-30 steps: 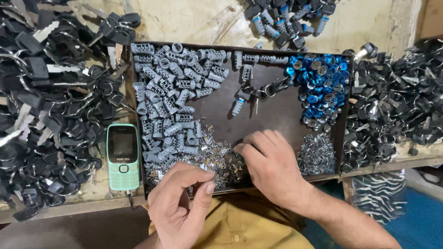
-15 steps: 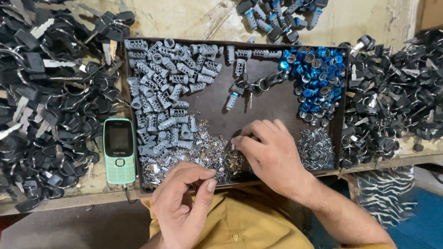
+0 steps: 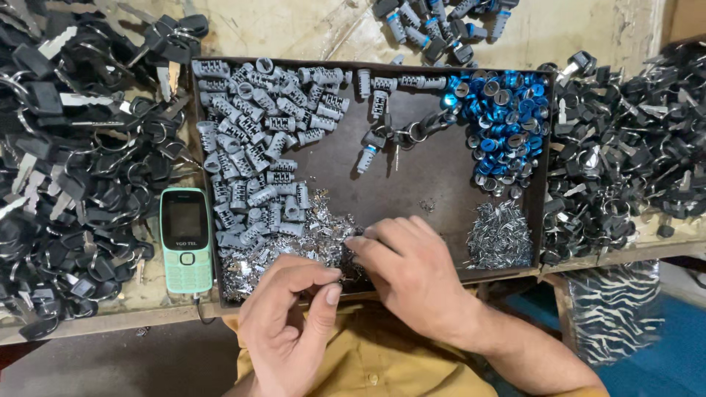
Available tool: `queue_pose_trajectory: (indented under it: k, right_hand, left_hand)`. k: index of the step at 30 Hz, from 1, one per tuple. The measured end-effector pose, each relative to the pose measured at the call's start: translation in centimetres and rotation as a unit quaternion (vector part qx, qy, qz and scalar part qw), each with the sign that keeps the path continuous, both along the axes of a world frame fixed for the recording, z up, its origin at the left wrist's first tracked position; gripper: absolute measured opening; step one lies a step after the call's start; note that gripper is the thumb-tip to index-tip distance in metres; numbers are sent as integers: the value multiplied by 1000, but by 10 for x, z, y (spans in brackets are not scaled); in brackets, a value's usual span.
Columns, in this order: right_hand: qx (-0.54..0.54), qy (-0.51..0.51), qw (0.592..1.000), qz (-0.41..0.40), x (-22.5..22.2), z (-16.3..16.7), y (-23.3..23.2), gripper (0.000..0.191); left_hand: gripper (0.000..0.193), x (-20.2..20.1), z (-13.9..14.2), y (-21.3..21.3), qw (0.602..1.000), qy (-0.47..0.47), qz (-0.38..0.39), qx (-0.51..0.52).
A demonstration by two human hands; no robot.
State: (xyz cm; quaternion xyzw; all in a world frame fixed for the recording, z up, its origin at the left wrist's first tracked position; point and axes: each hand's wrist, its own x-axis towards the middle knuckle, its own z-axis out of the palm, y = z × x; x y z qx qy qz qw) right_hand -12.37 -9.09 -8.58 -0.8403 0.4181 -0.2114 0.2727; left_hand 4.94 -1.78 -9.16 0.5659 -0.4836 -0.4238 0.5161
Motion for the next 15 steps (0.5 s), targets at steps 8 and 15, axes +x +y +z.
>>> queue_pose_trajectory:
  k: [8,15]
  right_hand:
    - [49,-89,995,-19,-4,5,-4,22]
    - [99,-112,988,-23,-11,3,-8,24]
  left_hand:
    - [12,8,5,7,999,-20,24,20]
    - [12,-2,2,3,1000,-9,-11,22]
